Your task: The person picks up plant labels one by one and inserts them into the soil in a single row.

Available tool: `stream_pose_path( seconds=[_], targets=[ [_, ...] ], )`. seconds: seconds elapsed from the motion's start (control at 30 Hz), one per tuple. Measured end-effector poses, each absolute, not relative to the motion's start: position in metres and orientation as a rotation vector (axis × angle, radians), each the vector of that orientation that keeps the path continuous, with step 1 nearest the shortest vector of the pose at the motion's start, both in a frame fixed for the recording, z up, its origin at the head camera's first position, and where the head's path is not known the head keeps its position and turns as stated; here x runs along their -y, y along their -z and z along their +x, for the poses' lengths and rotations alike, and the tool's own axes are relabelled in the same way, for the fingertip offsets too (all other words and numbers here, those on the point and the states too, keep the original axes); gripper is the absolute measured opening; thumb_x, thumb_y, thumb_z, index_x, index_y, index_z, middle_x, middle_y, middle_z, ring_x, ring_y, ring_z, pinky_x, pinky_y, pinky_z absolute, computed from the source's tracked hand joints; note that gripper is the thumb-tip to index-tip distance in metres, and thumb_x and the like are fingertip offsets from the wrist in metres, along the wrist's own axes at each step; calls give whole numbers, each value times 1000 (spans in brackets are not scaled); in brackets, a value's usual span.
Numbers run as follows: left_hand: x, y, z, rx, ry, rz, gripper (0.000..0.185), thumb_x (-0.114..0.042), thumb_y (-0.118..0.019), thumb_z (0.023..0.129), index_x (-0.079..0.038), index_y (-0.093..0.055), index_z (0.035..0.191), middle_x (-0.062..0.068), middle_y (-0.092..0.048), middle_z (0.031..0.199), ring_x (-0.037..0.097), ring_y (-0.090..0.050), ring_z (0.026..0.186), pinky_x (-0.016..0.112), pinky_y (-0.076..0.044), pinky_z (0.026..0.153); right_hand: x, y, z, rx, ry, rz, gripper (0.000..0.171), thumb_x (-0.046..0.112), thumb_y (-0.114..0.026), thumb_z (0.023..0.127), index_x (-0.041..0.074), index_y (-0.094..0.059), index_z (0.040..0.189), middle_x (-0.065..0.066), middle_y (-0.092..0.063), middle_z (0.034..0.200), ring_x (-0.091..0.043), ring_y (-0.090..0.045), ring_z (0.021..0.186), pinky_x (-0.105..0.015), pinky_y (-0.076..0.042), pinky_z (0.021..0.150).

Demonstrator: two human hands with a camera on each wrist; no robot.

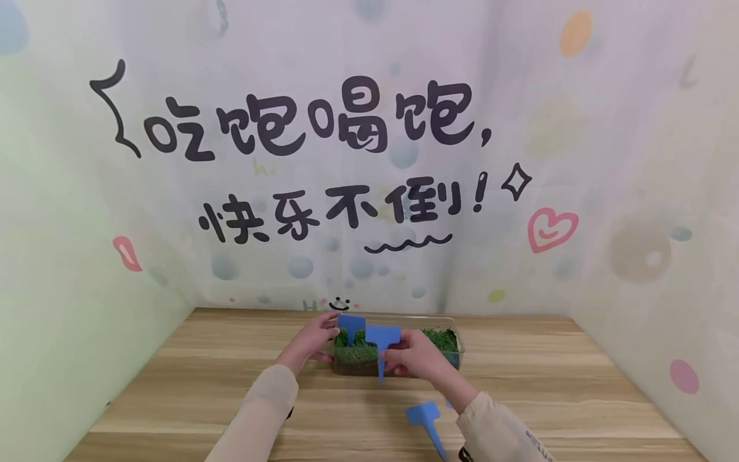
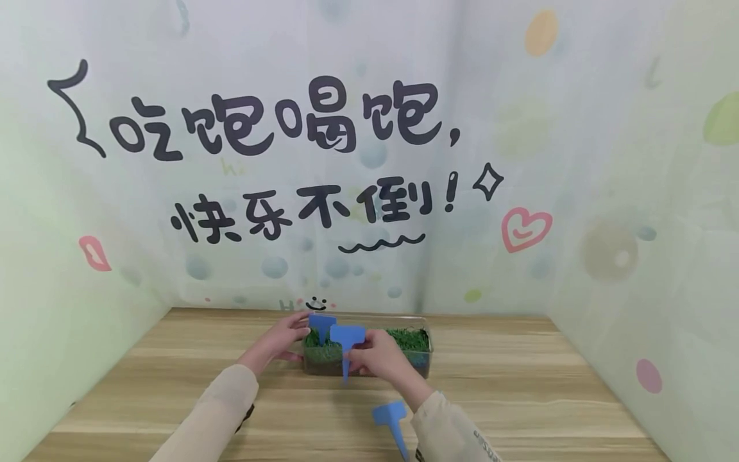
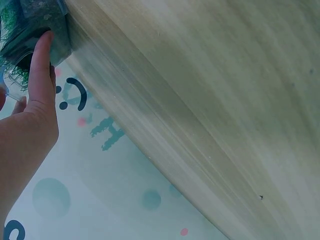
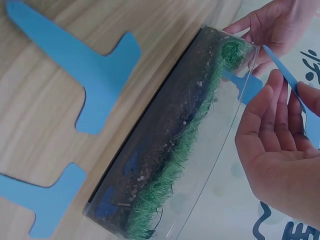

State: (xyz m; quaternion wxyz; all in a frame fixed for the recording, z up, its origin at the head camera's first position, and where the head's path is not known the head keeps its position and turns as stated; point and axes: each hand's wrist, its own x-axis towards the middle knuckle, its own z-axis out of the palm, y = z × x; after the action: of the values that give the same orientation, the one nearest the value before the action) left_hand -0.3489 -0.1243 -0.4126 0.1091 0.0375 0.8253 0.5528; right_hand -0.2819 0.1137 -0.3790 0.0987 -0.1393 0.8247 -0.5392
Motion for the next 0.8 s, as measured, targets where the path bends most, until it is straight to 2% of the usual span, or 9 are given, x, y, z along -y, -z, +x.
stream_pose_path(
  seconds=[0.1,0.3,0.4,0.6,0.8],
  targets=[
    [124,411,-348,-2433,-1632,119,53,-6,-45,105,-11,-32,157,23,-34,159,46,-39,142,43,-61,67,-114,378,-287,-2477,1629,-399,20,12,-67,94,-5,-64,106,-13,-74,91,-17,-71,77,-32,-59,69],
    [124,409,-347,-2439,-1620,128,54,-7,-46,105,-11,-32,157,24,-33,159,47,-38,142,44,-61,69,-114,377,-298,-2526,1671,-389,18,8,-67,94,-5,-65,106,-12,-72,88,-17,-65,70,-34,-55,65],
    [125,410,-347,-2431,-1624,126,54,-7,-46,105,-11,-32,157,24,-32,159,47,-37,142,46,-61,71,-113,376,-302,-2540,1682,-370,20,7,-66,94,-6,-65,109,-13,-73,90,-16,-67,72,-38,-57,69],
    [126,410,-347,-2431,-1629,117,54,-7,-45,105,-11,-32,157,23,-33,159,47,-38,142,45,-61,70,-111,373,-309,-2525,1730,-347,23,7,-64,95,-8,-64,112,-18,-73,96,-16,-68,77,-33,-56,69],
    [125,412,-348,-2417,-1653,111,53,-6,-45,105,-10,-32,157,22,-35,159,44,-40,142,44,-61,69,-108,372,-313,-2576,1748,-295,21,6,-66,93,-8,-66,109,-18,-74,93,-20,-67,76,-34,-57,69]
  ],
)
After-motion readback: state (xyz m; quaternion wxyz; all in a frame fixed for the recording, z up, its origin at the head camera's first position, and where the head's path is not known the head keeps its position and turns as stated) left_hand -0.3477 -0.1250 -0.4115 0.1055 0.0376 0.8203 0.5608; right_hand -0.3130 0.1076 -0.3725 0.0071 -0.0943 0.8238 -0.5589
